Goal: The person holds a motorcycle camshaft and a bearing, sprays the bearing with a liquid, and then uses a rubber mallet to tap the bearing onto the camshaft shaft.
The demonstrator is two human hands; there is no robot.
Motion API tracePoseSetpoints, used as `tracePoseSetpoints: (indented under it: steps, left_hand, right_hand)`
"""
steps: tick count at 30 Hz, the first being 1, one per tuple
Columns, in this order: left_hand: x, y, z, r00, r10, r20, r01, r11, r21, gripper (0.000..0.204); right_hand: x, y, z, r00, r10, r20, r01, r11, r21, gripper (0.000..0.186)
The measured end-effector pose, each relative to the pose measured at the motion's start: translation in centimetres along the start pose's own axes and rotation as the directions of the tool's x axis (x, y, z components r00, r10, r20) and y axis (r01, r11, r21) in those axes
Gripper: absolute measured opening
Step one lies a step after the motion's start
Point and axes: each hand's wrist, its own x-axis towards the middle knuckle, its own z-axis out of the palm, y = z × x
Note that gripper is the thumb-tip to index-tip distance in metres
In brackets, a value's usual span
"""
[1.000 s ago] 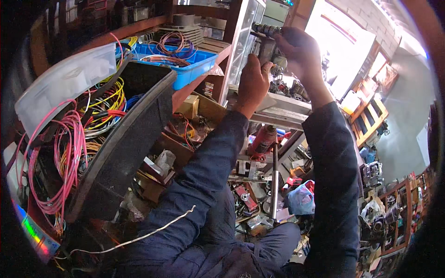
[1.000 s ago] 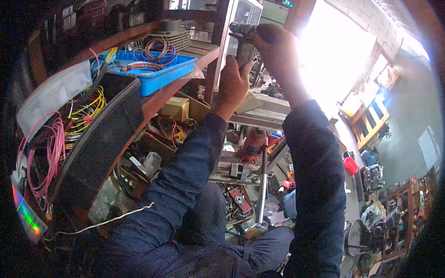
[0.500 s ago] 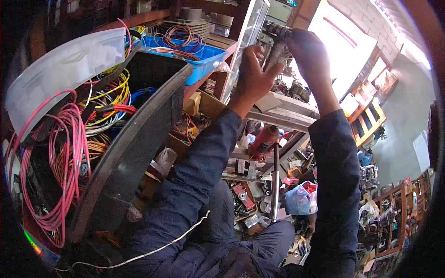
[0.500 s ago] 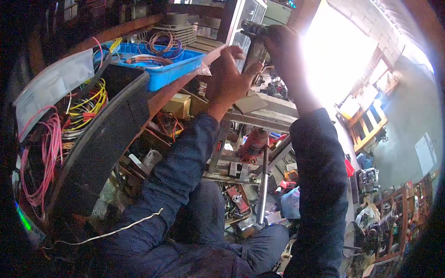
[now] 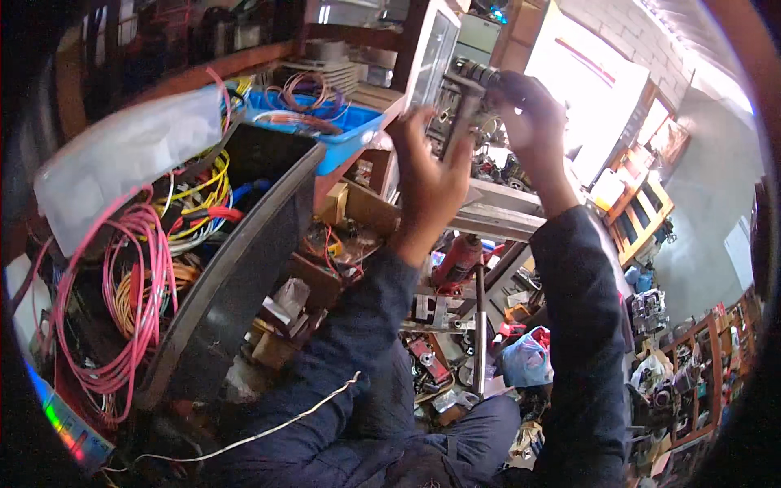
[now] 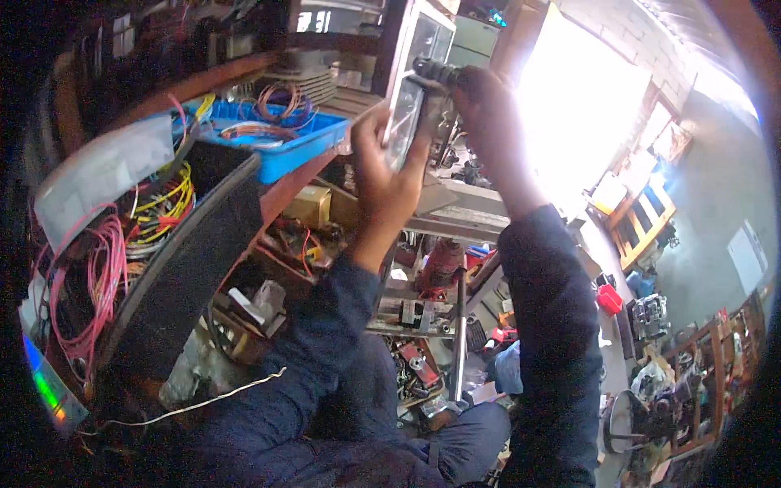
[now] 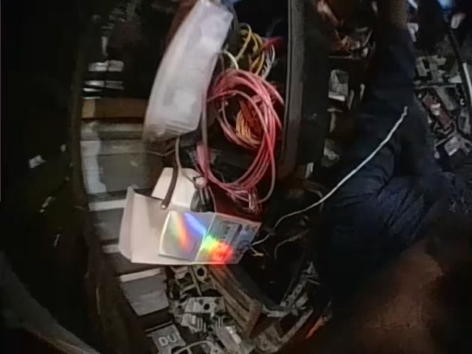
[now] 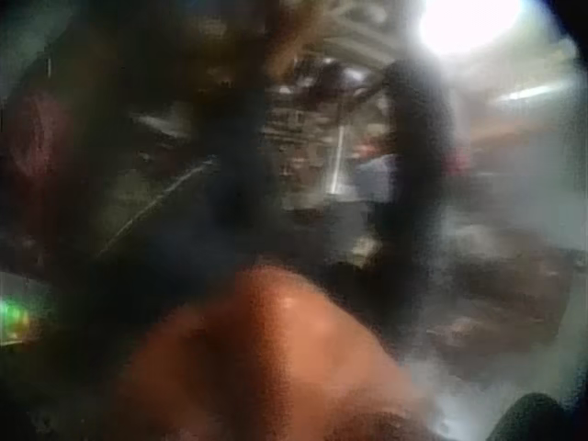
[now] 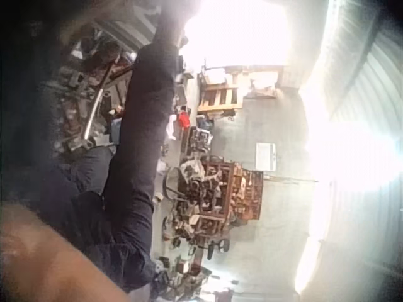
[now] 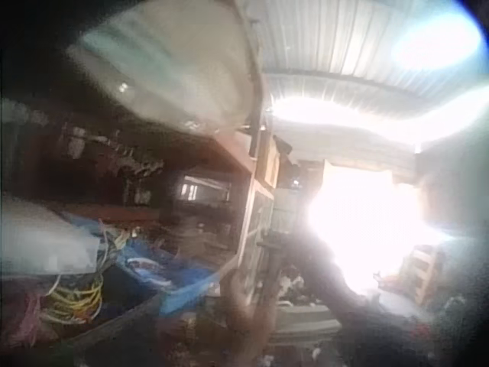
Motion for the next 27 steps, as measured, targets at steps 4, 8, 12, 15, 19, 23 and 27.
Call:
tracePoseSetpoints:
  steps: [4, 8, 12, 15, 19, 23, 27]
  left_hand:
    - [-5.6, 4.7, -4.9, 0.967, -0.224, 0.123, 0.234, 0.969, -0.080, 0.039]
    - [-11.2, 8.3, -5.1, 0.755, -0.515, 0.406, 0.654, 0.636, -0.410, 0.037]
    - [-13.5, 13.2, -3.6, 0.561, -0.403, 0.723, 0.823, 0.366, -0.435, 0.053]
    - [-17.8, 17.6, -1.9, 0.284, -0.482, 0.829, 0.952, 0.042, -0.302, 0.057]
    - [-26.4, 20.6, -0.9, 0.104, -0.481, 0.871, 0.981, -0.096, -0.170, 0.046]
    - [-31.7, 21.4, -1.0, -0.204, -0.438, 0.875, 0.971, -0.208, 0.122, 0.034]
    - [-34.9, 18.6, -1.1, -0.467, -0.263, 0.844, 0.861, 0.083, 0.502, 0.031]
  right_hand:
    - [-3.4, -3.0, -2.8, 0.990, 0.059, -0.125, -0.079, 0.983, -0.165, 0.030]
    - [-12.9, -1.7, -6.6, 0.906, 0.410, -0.101, -0.361, 0.876, 0.319, 0.031]
    - [-23.7, -5.4, -10.5, 0.882, 0.430, -0.193, -0.350, 0.872, 0.342, 0.034]
    - [-31.2, -7.8, -13.1, 0.921, 0.256, -0.295, -0.276, 0.961, -0.030, 0.037]
    - [-41.3, -9.9, -15.9, 0.896, 0.314, -0.314, -0.334, 0.943, -0.009, 0.040]
    - [-52.1, -11.7, -22.0, 0.829, 0.518, -0.212, -0.559, 0.776, -0.291, 0.050]
    - [-61.2, -14.6, -26.5, 0.362, 0.843, -0.397, -0.812, 0.075, -0.579, 0.055]
